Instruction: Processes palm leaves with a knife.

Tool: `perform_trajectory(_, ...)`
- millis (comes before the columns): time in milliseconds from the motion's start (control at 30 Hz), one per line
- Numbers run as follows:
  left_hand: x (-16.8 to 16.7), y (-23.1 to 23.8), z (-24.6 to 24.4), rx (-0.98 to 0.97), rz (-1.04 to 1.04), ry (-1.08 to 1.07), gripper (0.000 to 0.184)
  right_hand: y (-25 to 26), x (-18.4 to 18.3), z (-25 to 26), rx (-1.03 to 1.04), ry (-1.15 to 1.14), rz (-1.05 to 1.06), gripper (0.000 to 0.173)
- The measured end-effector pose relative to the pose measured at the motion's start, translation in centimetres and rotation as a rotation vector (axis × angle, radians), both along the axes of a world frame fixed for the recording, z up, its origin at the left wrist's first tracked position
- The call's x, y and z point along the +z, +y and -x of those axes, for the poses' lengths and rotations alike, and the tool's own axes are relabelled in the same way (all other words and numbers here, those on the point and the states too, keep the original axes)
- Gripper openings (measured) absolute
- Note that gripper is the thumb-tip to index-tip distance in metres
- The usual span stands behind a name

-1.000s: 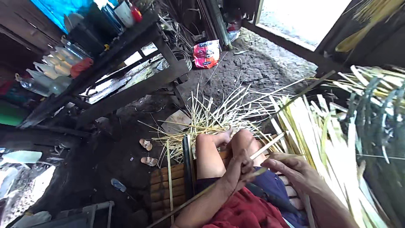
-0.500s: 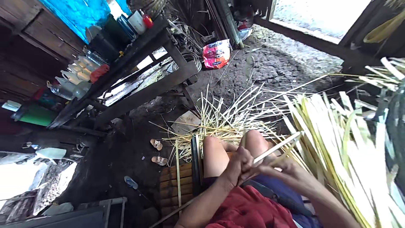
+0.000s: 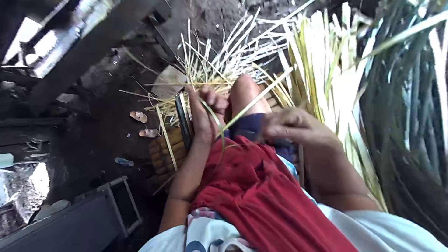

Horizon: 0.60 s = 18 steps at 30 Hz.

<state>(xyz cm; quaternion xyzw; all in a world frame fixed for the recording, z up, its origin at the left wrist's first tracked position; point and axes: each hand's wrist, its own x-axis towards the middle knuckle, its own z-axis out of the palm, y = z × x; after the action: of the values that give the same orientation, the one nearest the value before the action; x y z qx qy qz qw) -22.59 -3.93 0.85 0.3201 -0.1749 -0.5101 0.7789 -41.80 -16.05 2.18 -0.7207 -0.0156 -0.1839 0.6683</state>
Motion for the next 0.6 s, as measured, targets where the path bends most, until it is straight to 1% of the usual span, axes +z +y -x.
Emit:
perform_trajectory(33,-0.2,0.0,1.2,-0.128,-0.021,-0.011,0.055,-0.6,0.2,-0.7,-0.122,0.035,0.057,0.036)
perform_trajectory(100,-0.5,-0.6,2.7,-0.254,-0.087,0.009,0.049,-1.9,0.1,-2.0,-0.252,0.038,0.099,0.030)
perform_trajectory(133,-0.6,-0.8,2.9,-0.243,-0.103,0.050,0.050,-2.2,0.3,-2.4,-0.266,0.018,0.098,0.027)
perform_trajectory(200,-0.2,-1.7,2.9,-0.079,-0.113,0.100,0.057,-1.4,0.9,-3.5,-0.246,0.024,0.136,0.025)
perform_trajectory(267,0.0,-2.6,2.5,0.064,-0.115,0.139,0.060,0.2,0.7,-4.7,-0.199,0.074,0.248,0.026)
perform_trajectory(300,0.1,-2.9,2.0,0.098,-0.119,0.173,0.061,0.8,0.4,-4.9,-0.173,0.094,0.313,0.027)
perform_trajectory(367,-0.1,-2.9,0.4,0.171,-0.124,0.239,0.062,1.5,0.3,-3.8,-0.031,0.093,0.348,0.029)
perform_trajectory(400,-0.2,-2.7,-0.6,0.233,-0.122,0.285,0.062,2.1,0.5,-2.8,0.079,0.082,0.318,0.030)
perform_trajectory(467,-0.8,-2.1,-2.6,0.364,-0.099,0.348,0.062,2.4,0.4,-1.1,0.299,0.058,0.173,0.031)
perform_trajectory(500,-1.3,-1.6,-3.0,0.378,-0.093,0.333,0.062,2.2,0.4,-0.7,0.313,0.064,0.112,0.033)
perform_trajectory(533,-1.8,-1.1,-2.9,0.316,-0.100,0.270,0.063,1.8,0.6,-0.8,0.244,0.075,0.090,0.034)
perform_trajectory(567,-2.1,-0.4,-2.1,0.188,-0.103,0.167,0.062,1.2,0.7,-1.2,0.123,0.085,0.099,0.035)
perform_trajectory(600,-2.3,0.3,-1.0,0.014,-0.079,0.082,0.057,0.5,0.7,-1.9,-0.015,0.098,0.123,0.034)
